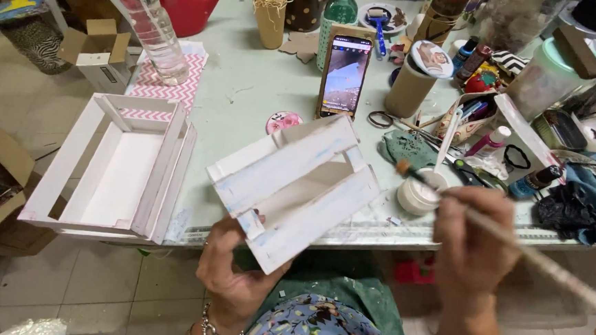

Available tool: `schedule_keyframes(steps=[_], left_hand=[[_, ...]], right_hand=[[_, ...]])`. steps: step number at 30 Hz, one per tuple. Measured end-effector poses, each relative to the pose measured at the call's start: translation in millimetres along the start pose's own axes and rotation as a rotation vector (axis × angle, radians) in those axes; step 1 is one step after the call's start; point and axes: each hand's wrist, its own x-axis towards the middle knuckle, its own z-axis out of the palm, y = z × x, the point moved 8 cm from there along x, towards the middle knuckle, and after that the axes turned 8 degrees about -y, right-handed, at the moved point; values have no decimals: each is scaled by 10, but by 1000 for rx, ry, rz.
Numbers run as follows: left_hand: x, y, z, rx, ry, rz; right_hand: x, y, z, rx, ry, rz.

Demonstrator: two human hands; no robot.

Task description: Painting a small wooden crate with white paint using a paintbrush on a craft table.

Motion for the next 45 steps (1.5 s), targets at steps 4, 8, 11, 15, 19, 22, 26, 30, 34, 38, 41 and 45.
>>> schedule_keyframes(steps=[4, 8, 11, 15, 19, 22, 26, 30, 34, 38, 41, 45], left_hand=[[-8, -112, -8, -146, -24, -116], [-3, -64, -8, -55, 24, -103], [-66, -75, 6, -112, 51, -71], [-92, -92, -70, -15, 96, -43], [-123, -132, -135, -62, 291, -68], [-85, -233, -231, -44, 138, -66], [-2, -209, -260, -39, 90, -73], [27, -192, -276, 37, 110, -107], [1, -346, -263, -91, 122, -70], [147, -344, -143, -199, 46, -59], [217, -297, -76, -337, 11, -108], [229, -346, -39, -305, -88, -220]], right_hand=[[-44, 178, -425, -74, 160, 258], [20, 449, -605, -83, 151, 149], [157, 857, -492, -221, 41, 336], [213, 1418, -171, -326, -176, 498], [165, 1735, -99, -350, -180, 571], [254, 1491, -105, -161, -147, 551], [222, 1224, -84, -44, -156, 546], [174, 1072, -122, -193, -220, 381], [65, 1097, -192, -420, -310, 259], [-14, 1185, -190, -369, -339, 437], [17, 1121, -169, -209, -308, 415], [0, 1008, -200, -303, -297, 291]])
